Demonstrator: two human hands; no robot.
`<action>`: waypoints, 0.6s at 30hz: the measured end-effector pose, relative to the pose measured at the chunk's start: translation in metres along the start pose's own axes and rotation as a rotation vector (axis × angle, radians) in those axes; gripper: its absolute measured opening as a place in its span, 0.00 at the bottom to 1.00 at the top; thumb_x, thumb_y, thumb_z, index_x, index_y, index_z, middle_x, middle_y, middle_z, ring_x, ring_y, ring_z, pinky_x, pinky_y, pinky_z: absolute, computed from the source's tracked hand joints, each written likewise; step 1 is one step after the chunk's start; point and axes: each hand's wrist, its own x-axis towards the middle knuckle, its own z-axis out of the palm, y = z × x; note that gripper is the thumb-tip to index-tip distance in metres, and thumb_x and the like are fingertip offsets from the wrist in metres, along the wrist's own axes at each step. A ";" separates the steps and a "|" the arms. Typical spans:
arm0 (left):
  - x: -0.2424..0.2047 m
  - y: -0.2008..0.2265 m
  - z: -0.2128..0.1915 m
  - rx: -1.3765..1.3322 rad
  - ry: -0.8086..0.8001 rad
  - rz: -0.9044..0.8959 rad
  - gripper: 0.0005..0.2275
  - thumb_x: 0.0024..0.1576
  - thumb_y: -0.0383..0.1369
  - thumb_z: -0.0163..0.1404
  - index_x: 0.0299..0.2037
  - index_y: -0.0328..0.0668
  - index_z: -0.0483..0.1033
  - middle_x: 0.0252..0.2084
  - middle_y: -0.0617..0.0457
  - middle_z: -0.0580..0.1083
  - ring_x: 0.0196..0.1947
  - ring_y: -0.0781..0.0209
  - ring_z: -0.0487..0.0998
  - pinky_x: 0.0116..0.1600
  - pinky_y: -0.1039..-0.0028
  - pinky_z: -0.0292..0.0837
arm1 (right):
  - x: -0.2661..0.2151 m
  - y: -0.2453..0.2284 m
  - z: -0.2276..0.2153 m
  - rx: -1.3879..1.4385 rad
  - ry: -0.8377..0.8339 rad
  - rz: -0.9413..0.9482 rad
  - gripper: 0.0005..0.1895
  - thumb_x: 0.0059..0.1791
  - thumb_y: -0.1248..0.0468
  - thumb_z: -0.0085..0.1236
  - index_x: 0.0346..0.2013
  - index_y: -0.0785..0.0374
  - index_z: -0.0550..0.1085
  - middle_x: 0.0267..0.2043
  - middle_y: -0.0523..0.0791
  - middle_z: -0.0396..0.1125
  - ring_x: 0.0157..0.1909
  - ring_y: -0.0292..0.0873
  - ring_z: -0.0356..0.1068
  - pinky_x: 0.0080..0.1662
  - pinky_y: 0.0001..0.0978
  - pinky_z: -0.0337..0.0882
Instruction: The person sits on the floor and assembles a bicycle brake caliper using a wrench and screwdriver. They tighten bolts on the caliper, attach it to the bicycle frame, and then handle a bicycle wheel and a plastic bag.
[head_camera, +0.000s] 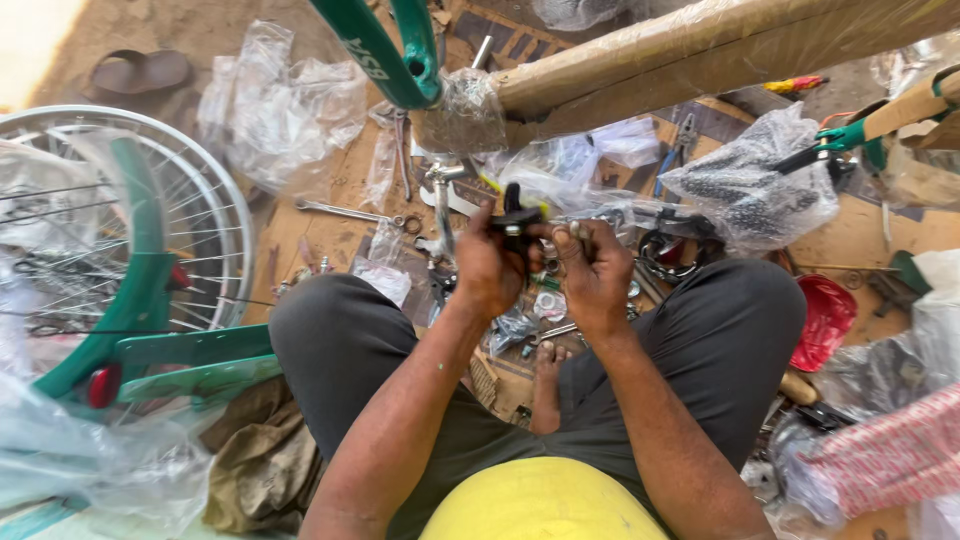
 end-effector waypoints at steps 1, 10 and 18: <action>0.002 -0.011 0.000 0.067 0.014 -0.037 0.30 0.66 0.57 0.30 0.45 0.36 0.75 0.28 0.49 0.75 0.22 0.58 0.72 0.29 0.69 0.69 | 0.000 -0.003 -0.005 -0.081 -0.007 -0.060 0.09 0.54 0.60 0.59 0.41 0.62 0.75 0.31 0.40 0.74 0.27 0.31 0.68 0.29 0.25 0.68; 0.003 -0.024 0.013 0.541 0.128 0.132 0.27 0.66 0.56 0.34 0.34 0.37 0.72 0.24 0.53 0.70 0.20 0.65 0.69 0.23 0.72 0.64 | 0.016 -0.017 -0.008 -0.650 -0.078 -0.560 0.10 0.49 0.74 0.57 0.45 0.66 0.73 0.40 0.48 0.68 0.38 0.47 0.74 0.39 0.39 0.75; -0.001 -0.018 0.005 0.293 0.203 0.174 0.21 0.67 0.50 0.42 0.33 0.40 0.73 0.26 0.57 0.70 0.22 0.67 0.68 0.25 0.73 0.62 | 0.024 -0.028 0.009 -0.836 -0.090 -0.551 0.11 0.45 0.66 0.66 0.32 0.65 0.69 0.32 0.49 0.67 0.29 0.52 0.71 0.30 0.43 0.70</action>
